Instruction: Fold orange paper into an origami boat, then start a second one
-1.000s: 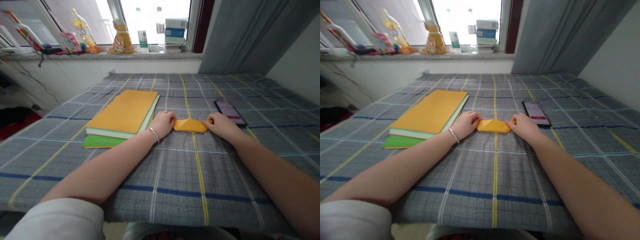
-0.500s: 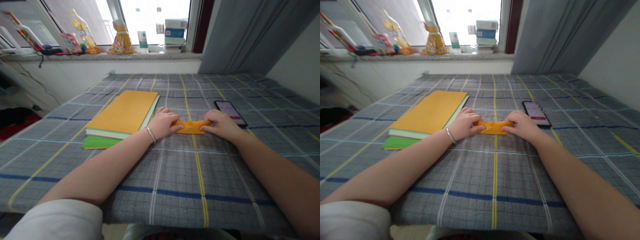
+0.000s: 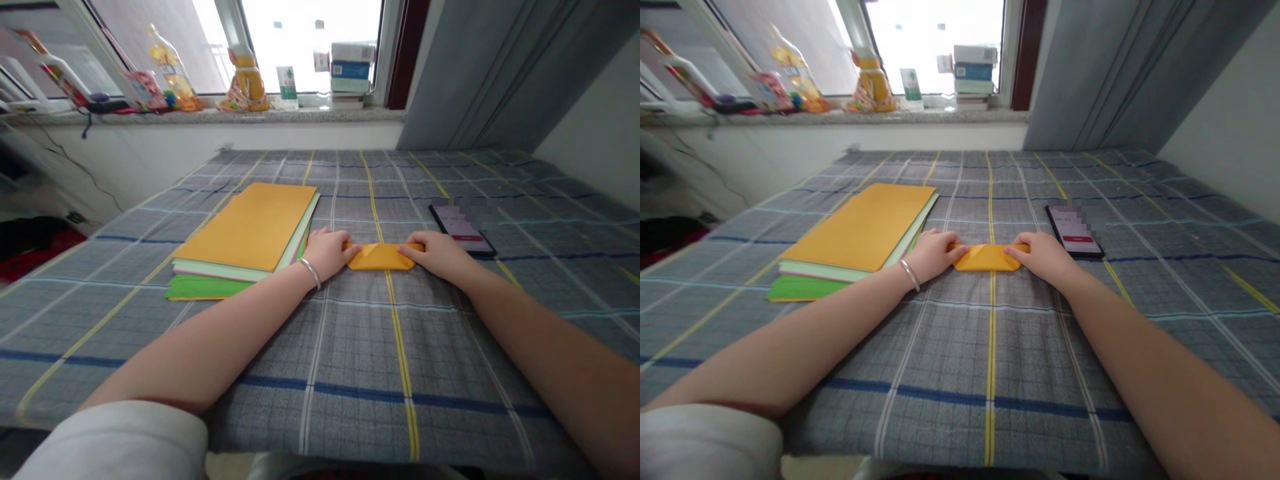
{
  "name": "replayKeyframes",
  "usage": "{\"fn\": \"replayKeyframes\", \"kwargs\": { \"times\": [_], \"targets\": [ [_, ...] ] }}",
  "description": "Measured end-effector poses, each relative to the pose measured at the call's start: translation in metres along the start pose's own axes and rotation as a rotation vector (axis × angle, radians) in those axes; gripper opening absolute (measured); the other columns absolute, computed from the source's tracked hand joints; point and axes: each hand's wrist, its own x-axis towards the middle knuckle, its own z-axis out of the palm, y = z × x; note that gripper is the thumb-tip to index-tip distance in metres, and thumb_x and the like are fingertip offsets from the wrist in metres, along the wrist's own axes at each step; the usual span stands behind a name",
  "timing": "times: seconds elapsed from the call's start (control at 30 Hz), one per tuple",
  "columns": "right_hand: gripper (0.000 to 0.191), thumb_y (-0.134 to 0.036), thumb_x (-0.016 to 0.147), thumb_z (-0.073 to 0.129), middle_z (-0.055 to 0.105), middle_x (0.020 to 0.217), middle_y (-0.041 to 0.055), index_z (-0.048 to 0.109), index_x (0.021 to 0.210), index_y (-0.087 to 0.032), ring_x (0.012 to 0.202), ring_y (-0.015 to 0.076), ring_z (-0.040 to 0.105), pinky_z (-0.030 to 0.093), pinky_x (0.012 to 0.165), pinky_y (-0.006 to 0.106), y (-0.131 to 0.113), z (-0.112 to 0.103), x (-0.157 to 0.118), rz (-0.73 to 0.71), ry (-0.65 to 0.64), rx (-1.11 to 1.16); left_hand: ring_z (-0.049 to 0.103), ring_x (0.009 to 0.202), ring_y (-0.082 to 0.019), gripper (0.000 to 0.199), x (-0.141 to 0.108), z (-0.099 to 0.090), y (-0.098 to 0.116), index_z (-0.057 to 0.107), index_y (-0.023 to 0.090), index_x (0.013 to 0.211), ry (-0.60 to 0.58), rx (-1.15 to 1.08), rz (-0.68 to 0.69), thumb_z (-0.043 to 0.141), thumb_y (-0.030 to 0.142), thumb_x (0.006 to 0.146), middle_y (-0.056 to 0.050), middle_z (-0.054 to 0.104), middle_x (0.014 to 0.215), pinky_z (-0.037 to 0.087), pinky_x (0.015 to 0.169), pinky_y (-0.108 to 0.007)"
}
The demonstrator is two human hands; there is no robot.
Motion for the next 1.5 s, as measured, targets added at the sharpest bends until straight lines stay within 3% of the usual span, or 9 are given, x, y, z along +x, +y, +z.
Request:
{"fn": "replayKeyframes", "kwargs": {
  "times": [0.23,0.4,0.57,0.8,0.9,1.13,1.5],
  "targets": [
    [0.034,-0.049,0.088,0.051,0.067,0.084,0.0109,0.069,0.090,-0.021,0.086,0.0277,0.060,0.042,0.069,0.036,-0.008,0.004,0.000,-0.012,-0.008,-0.312,0.055,0.096,-0.029,0.032,-0.004,0.000,0.006,0.067,0.019,0.088,0.000,0.144,0.020,0.050,0.046,0.092,-0.009,0.069,0.087,0.037,0.090,-0.042],
    [0.039,-0.053,0.090,0.044,0.067,0.082,0.0114,0.067,0.089,-0.021,0.083,0.0280,0.060,0.042,0.068,0.037,-0.014,0.005,0.000,-0.036,-0.011,-0.416,0.057,0.090,-0.026,0.027,-0.004,0.006,0.008,0.064,0.019,0.089,0.090,0.214,0.087,0.049,0.041,0.092,-0.008,0.069,0.082,0.034,0.095,-0.043],
    [0.049,-0.065,0.085,0.045,0.065,0.080,0.0124,0.065,0.091,-0.020,0.083,0.0294,0.059,0.043,0.070,0.039,-0.013,0.007,0.003,-0.077,-0.014,-0.373,0.056,0.087,-0.025,0.031,-0.006,0.010,0.012,0.064,0.018,0.089,0.138,0.249,0.147,0.037,0.034,0.097,-0.009,0.070,0.082,0.030,0.099,-0.045],
    [0.031,-0.049,0.078,0.064,0.069,0.093,0.0066,0.067,0.094,-0.023,0.089,0.0245,0.061,0.045,0.077,0.036,0.007,0.004,0.006,-0.127,-0.069,-0.019,0.054,0.100,-0.027,0.044,-0.005,0.009,0.008,0.060,0.016,0.107,0.096,0.091,0.196,0.042,0.054,0.095,-0.009,0.068,0.100,0.037,0.094,-0.040],
    [0.036,-0.044,0.072,0.071,0.069,0.102,0.0051,0.065,0.102,-0.024,0.093,0.0239,0.062,0.047,0.081,0.035,0.010,0.000,0.003,-0.187,-0.079,0.102,0.053,0.104,-0.026,0.048,-0.006,0.008,0.006,0.058,0.016,0.111,0.073,0.032,0.252,0.051,0.058,0.090,-0.009,0.066,0.110,0.038,0.094,-0.038],
    [0.038,-0.045,0.072,0.072,0.072,0.099,0.0067,0.069,0.103,-0.024,0.091,0.0268,0.063,0.047,0.079,0.038,0.003,-0.005,0.002,-0.130,-0.126,-0.055,0.055,0.098,-0.028,0.042,-0.003,0.005,0.006,0.061,0.019,0.109,-0.044,0.005,0.176,0.059,0.055,0.087,-0.007,0.068,0.099,0.040,0.090,-0.041],
    [0.038,-0.046,0.072,0.072,0.072,0.101,0.0065,0.068,0.103,-0.024,0.089,0.0249,0.065,0.048,0.077,0.035,0.008,-0.005,0.007,-0.096,-0.216,-0.041,0.053,0.103,-0.028,0.038,0.001,0.006,0.003,0.061,0.020,0.113,-0.074,0.008,0.164,0.060,0.048,0.087,-0.007,0.068,0.098,0.035,0.099,-0.043]
  ]
}}
